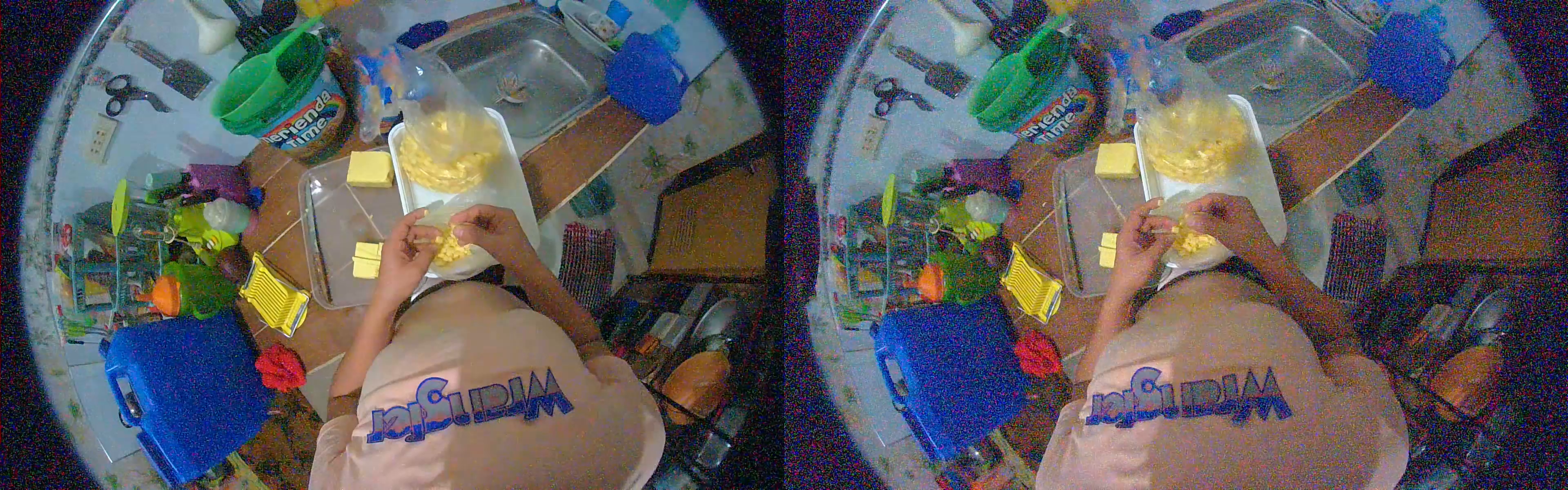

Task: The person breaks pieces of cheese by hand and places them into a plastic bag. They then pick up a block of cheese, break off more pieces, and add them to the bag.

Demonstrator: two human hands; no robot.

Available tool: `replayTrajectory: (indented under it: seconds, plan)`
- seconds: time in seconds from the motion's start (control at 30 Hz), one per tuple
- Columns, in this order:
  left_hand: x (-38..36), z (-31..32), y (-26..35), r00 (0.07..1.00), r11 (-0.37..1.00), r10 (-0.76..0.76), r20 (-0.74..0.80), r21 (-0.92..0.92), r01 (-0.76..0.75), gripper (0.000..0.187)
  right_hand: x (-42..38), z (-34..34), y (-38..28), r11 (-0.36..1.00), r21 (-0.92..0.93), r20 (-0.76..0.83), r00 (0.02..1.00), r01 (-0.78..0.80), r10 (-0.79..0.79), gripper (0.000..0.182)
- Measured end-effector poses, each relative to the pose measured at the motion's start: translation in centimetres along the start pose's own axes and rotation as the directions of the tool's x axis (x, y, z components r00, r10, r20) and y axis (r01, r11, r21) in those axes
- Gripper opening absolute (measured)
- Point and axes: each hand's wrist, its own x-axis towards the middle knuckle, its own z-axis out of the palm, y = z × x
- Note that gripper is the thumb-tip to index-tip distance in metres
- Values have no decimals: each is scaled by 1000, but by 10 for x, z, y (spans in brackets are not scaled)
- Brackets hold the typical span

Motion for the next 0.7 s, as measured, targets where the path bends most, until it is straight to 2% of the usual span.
replayTrajectory:
  seconds: [0.07,0.27,0.37,0.47,0.5,0.57,0.7]
  plan:
    - [1,0,3,1000,1000,-21,6,20,21,54,0,1,3,997,-29,-20,997,72,-73,24]
    - [3,1,0,999,1000,-30,-40,-12,29,54,1,-2,3,997,68,-10,1000,-28,28,24]
    - [2,3,11,996,978,-90,-22,-189,84,54,-4,-3,1,993,-116,41,999,-13,17,26]
    - [1,2,11,994,942,-110,7,-318,107,54,-8,5,-6,1000,-26,23,1000,-17,17,28]
    - [1,2,10,994,933,-110,13,-345,107,54,-8,5,-6,995,-98,24,1000,17,-15,29]
    - [0,2,13,996,949,-87,1,-303,83,54,-7,6,-2,967,-239,34,996,84,-78,30]
    - [-3,4,21,997,976,-63,-37,-210,54,54,-11,11,2,939,-281,12,979,199,-204,33]
